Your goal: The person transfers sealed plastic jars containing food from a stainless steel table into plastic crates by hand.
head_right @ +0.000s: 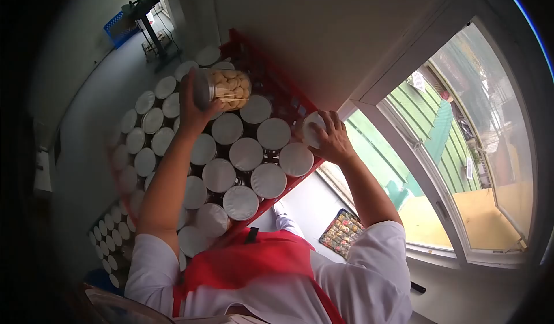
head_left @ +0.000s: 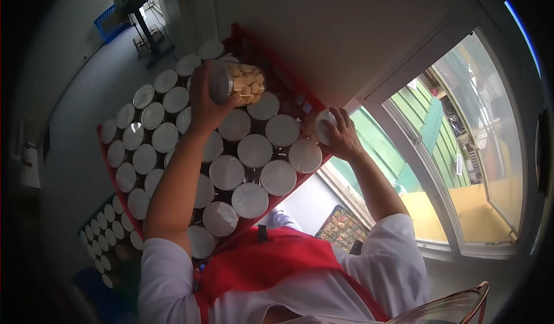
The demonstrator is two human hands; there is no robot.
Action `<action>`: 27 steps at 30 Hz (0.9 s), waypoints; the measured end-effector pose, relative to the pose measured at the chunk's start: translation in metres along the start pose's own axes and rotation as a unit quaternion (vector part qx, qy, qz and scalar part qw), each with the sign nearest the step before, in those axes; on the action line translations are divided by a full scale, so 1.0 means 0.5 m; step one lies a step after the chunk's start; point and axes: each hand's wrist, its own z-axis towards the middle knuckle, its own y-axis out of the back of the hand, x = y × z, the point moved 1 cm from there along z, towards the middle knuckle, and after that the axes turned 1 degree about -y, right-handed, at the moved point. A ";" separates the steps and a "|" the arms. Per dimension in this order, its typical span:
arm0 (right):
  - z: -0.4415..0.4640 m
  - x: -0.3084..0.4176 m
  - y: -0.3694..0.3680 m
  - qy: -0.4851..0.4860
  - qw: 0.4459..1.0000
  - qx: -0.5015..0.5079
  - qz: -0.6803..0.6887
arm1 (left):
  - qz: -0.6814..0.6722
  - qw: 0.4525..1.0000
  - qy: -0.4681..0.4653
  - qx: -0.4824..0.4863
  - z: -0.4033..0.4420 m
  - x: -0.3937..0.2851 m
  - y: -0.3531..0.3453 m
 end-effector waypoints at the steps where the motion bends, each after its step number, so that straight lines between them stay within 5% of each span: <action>1: 0.004 -0.012 -0.002 0.019 1.000 0.016 0.002 | 0.014 0.999 -0.029 0.026 0.013 -0.014 -0.060; 7: 0.042 -0.094 -0.027 0.134 0.985 0.094 0.059 | 0.100 0.972 0.084 0.198 0.063 -0.081 -0.320; 16: 0.025 -0.125 -0.095 0.142 0.970 0.193 0.043 | 0.262 0.877 0.176 0.363 0.004 -0.086 -0.442; 20: 0.030 -0.136 -0.078 0.133 0.956 0.253 0.073 | 0.241 0.865 0.211 0.386 -0.027 -0.091 -0.446; 23: 0.062 -0.145 -0.041 0.107 0.955 0.252 0.114 | 0.246 0.890 0.134 0.359 -0.065 -0.064 -0.442; 27: 0.127 -0.122 -0.058 0.064 0.980 0.092 0.162 | 0.182 0.949 0.103 0.236 -0.086 -0.083 -0.344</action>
